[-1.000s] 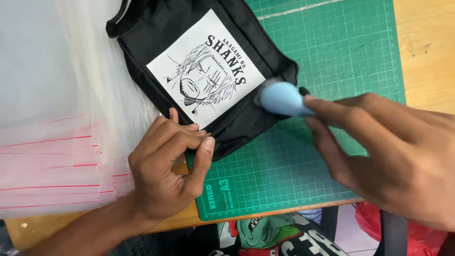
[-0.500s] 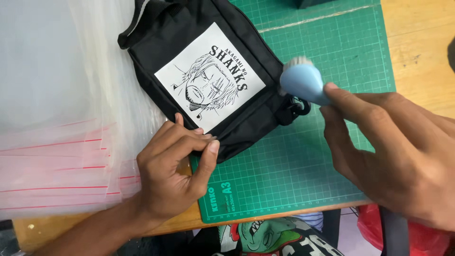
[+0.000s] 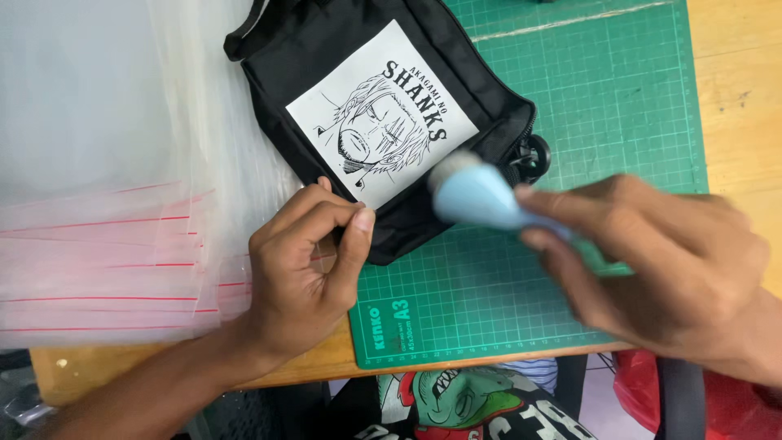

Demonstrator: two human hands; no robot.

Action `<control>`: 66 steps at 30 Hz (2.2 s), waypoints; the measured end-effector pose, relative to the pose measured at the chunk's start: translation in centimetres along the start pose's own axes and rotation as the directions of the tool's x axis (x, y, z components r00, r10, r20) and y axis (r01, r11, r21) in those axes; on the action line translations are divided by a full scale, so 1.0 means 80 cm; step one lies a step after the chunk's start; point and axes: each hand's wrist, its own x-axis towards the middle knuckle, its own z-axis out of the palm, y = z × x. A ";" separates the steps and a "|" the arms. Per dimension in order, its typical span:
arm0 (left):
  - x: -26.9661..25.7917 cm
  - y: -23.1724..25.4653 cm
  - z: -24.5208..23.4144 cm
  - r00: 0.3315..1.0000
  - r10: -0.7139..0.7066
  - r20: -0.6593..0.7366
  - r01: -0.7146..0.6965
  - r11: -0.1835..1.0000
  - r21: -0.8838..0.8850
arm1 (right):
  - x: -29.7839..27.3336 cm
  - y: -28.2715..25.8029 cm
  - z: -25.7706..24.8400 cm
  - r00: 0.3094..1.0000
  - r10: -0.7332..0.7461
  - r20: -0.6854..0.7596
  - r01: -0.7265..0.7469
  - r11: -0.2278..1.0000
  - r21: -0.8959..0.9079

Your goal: The person cleans a black shoulder bag with a printed design using a blue brush. They scrub the front, sides, and back of the bag, as well as the shoulder strap, while seated at a table with a green cutting mat.

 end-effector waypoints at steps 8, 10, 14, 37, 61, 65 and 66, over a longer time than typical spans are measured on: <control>0.001 -0.008 0.004 0.996 0.080 -0.026 -0.081 0.996 -0.029 | -0.003 0.006 0.000 1.000 0.020 0.015 -0.018 0.995 -0.099; -0.001 -0.009 0.003 0.996 0.088 -0.025 -0.089 0.995 -0.050 | -0.007 0.009 -0.009 0.998 0.058 0.009 -0.058 0.996 -0.061; -0.004 -0.010 0.003 0.997 0.074 -0.027 -0.075 0.996 -0.051 | 0.004 -0.001 0.006 1.000 -0.029 0.005 0.028 0.986 0.164; -0.005 -0.010 0.009 0.889 0.437 0.134 -0.448 0.892 0.066 | 0.020 0.008 -0.024 0.985 0.160 0.069 -0.170 0.970 0.174; -0.006 -0.002 -0.001 0.730 0.631 0.264 -0.654 0.757 -0.002 | 0.015 0.048 0.018 0.988 0.151 0.042 -0.153 0.988 0.033; -0.005 -0.013 -0.001 0.862 0.481 0.160 -0.507 0.819 0.269 | 0.024 0.037 0.005 0.980 0.196 0.025 -0.198 0.971 0.134; -0.005 -0.013 -0.002 0.917 0.386 0.096 -0.398 0.877 0.270 | 0.034 0.029 -0.002 0.986 0.124 0.113 -0.152 0.945 0.291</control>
